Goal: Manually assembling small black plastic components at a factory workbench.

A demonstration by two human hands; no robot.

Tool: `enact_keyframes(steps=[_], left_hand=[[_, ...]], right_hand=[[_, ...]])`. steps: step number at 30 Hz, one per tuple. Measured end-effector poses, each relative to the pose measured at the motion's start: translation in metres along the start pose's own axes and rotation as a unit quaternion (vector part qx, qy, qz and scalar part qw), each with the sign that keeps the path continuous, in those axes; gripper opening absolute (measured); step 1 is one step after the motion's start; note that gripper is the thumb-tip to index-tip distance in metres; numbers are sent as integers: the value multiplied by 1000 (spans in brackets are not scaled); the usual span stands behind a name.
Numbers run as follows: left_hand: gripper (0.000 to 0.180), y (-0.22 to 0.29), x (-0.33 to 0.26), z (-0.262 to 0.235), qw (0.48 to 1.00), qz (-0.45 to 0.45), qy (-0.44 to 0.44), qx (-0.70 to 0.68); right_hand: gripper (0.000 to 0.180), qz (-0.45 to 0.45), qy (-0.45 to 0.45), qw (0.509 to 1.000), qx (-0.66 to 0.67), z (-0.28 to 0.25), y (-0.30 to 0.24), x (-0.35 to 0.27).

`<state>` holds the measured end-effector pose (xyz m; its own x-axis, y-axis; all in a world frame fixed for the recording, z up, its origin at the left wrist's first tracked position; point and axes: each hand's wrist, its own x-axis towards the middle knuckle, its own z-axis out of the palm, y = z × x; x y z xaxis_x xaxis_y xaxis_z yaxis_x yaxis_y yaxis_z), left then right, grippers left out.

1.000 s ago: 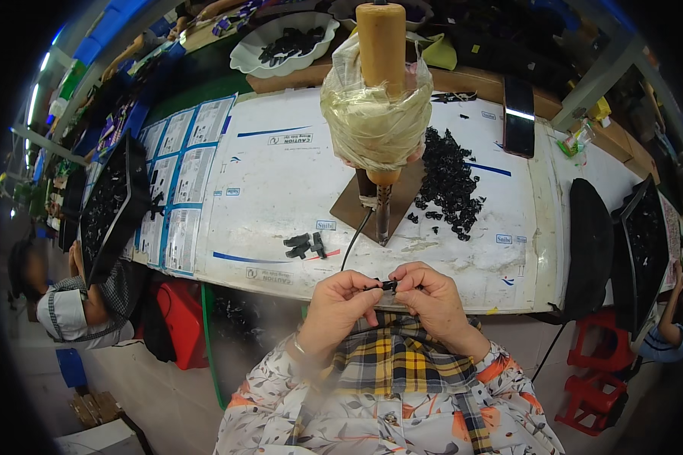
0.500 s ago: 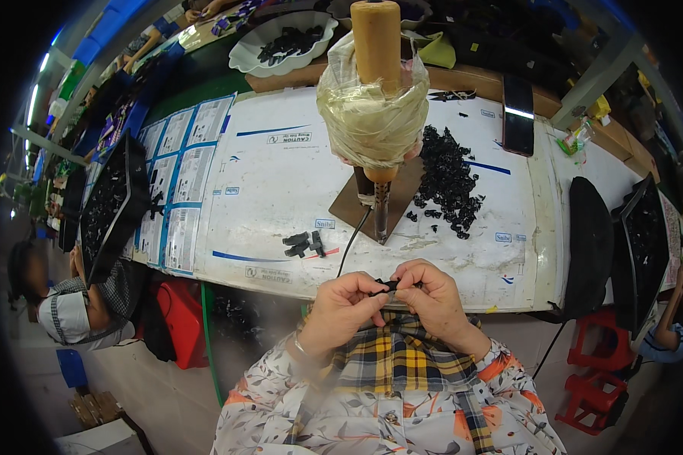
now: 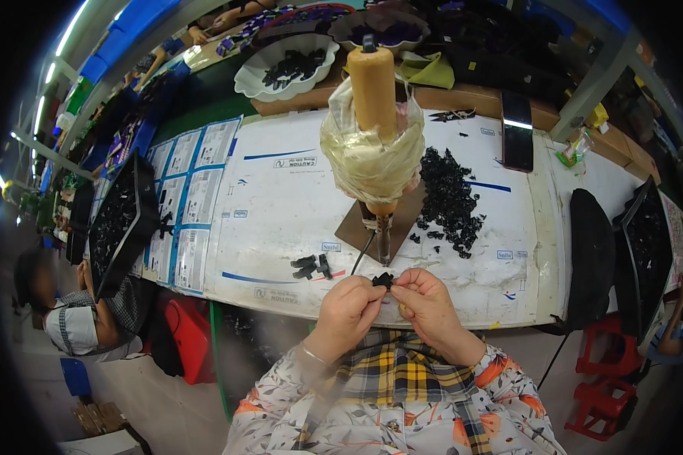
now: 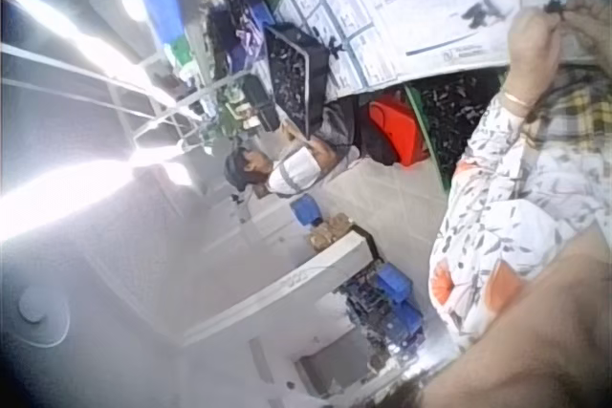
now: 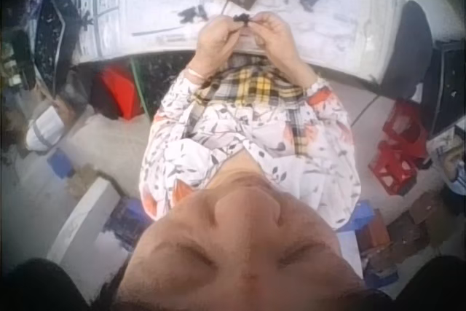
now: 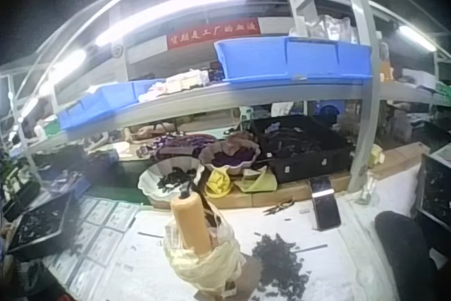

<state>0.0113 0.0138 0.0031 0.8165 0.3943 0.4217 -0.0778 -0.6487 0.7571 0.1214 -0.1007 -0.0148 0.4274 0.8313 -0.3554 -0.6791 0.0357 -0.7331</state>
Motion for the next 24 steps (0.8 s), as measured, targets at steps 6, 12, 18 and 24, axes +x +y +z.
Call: enact_keyframes(steps=[6,12,18,24], left_hand=[[20,-2,8,-5,993,68,22,89],[24,4,14,-8,991,78,6,110],[25,5,17,-10,989,80,9,122],[25,6,19,-10,988,93,13,122]], right_hand=[[5,27,-20,995,96,5,-3,6],[6,27,-33,992,120,8,-10,7],[7,23,-34,992,123,9,-10,10],[8,6,-34,990,138,10,-11,10]])
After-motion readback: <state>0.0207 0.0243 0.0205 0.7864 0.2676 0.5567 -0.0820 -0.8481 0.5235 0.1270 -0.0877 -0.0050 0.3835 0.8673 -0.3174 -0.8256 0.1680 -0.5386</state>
